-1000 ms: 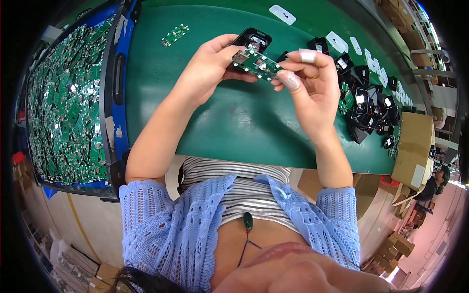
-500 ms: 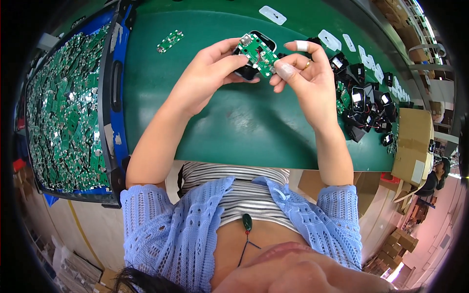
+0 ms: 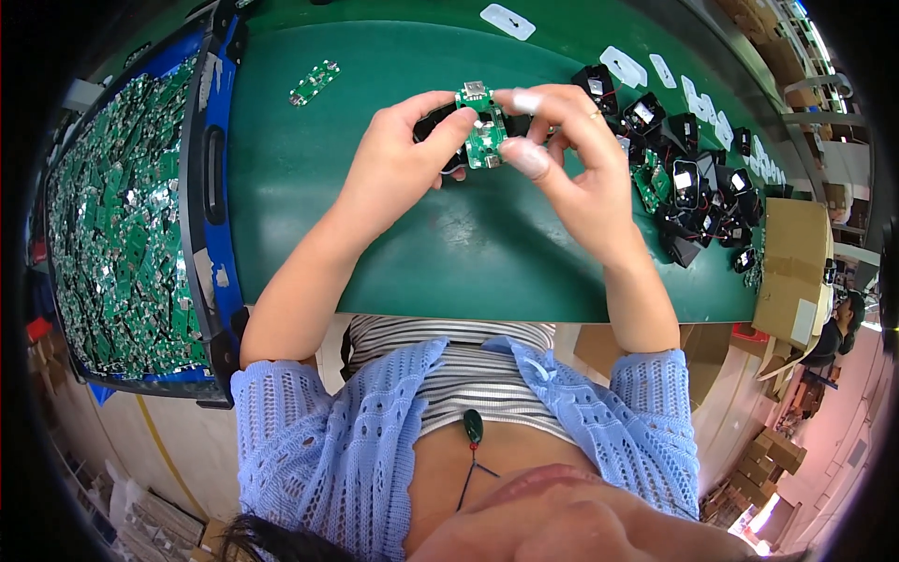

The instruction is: The person assembles electronic components by hand, placing circuit boards into plastic housings and securing them with screws.

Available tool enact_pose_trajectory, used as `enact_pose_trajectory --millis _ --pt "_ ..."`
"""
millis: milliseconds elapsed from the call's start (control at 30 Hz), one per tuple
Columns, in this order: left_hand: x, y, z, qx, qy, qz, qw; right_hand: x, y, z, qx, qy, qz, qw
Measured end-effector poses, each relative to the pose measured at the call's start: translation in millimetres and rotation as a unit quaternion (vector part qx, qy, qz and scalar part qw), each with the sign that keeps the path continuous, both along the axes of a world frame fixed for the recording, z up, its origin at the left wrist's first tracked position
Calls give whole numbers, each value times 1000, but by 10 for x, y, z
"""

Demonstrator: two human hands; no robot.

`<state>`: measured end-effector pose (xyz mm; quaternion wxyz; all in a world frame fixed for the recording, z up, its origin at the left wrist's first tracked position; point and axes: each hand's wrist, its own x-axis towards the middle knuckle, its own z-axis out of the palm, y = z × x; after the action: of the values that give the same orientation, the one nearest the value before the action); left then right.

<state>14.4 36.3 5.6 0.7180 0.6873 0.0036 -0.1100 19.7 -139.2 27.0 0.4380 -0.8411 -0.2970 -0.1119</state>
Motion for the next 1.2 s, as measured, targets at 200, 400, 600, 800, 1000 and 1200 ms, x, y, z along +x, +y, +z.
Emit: enact_pose_trajectory --millis 200,400,600,800,1000,1200 --pt "-52 -62 56 -1 -6 -14 1000 40 44 -115 22 -51 4 998" --pt "-29 -46 44 -66 -112 70 989 106 65 -125 48 -29 -38 998" --pt "-30 -94 5 146 -375 124 907 184 35 33 -117 -160 1 980" --pt "-25 -57 -21 190 -385 117 896 135 82 122 -201 -181 4 963" --pt "-36 -56 15 -28 -106 52 993 86 82 -47 26 -30 5 999" --pt "-59 -61 -17 -17 -134 1 991 137 63 -90 25 -88 -11 996"
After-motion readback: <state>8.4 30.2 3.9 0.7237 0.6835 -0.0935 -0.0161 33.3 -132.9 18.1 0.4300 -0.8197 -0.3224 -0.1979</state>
